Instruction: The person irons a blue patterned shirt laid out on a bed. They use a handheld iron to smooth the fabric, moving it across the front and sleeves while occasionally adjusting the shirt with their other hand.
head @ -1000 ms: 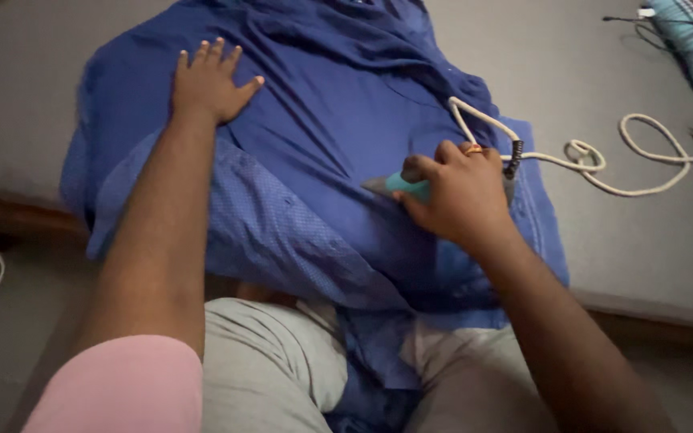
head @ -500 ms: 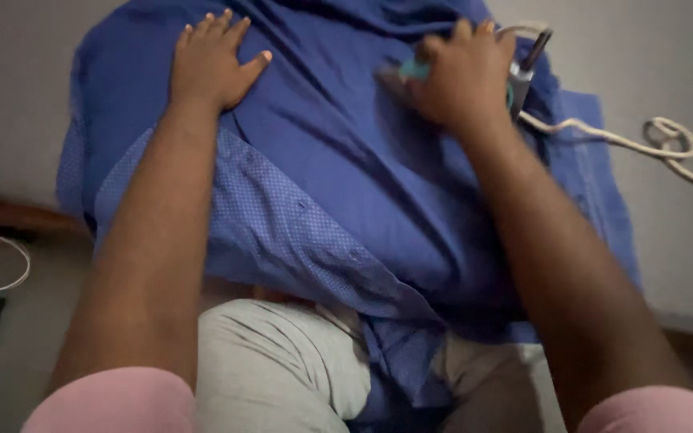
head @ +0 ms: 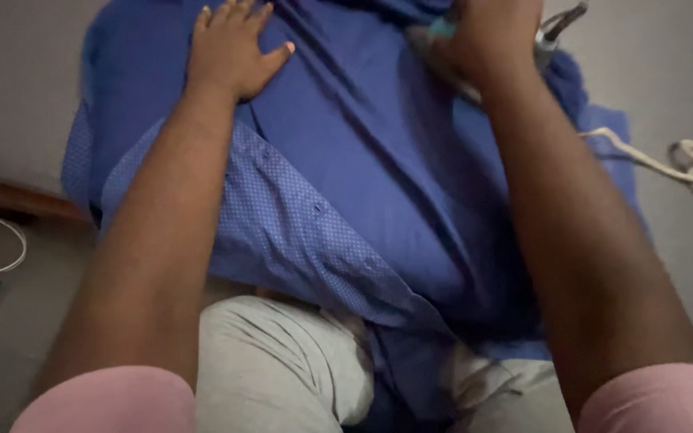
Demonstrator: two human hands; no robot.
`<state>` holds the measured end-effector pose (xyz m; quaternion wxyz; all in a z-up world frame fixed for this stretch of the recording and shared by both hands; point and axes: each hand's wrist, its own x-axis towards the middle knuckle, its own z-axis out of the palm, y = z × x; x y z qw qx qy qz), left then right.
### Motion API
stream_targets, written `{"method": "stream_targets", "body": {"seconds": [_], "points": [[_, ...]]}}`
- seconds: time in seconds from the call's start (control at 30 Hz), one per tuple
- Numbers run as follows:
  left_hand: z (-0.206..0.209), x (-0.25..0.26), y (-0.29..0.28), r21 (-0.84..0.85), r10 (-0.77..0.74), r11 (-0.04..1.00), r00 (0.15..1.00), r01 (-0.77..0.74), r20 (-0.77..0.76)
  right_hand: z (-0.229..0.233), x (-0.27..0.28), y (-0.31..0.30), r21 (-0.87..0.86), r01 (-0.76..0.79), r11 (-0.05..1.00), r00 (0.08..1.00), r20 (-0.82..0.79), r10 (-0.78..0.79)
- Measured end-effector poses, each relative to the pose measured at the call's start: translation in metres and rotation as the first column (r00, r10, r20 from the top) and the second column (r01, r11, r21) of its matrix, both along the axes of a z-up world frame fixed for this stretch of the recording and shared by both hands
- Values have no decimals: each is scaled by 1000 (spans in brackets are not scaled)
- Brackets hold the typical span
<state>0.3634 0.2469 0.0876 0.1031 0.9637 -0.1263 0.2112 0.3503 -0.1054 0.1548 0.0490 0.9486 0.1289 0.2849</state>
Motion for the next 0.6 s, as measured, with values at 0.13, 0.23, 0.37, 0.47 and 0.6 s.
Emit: {"method": "stream_targets", "body": {"seconds": [0.13,0.23,0.37,0.47,0.6], "points": [[-9,3,2,-13,18,1000,999,-18,45,26,-89,16,-98,57,994,988,-138,-70],[-10,6,4,-29,7,1000,991,-3,130,31,-159,20,-139,99,985,963,-235,-129],[-14,-1,5,-98,-72,990,955,104,289,31,-222,8,-153,-50,987,980,-197,19],[-10,-7,5,-115,-128,975,901,192,414,29,-238,9,-165,-99,981,989,-124,79],[-3,-10,4,-127,-132,972,909,197,396,33,-226,17,-144,-62,988,985,-170,37]]}}
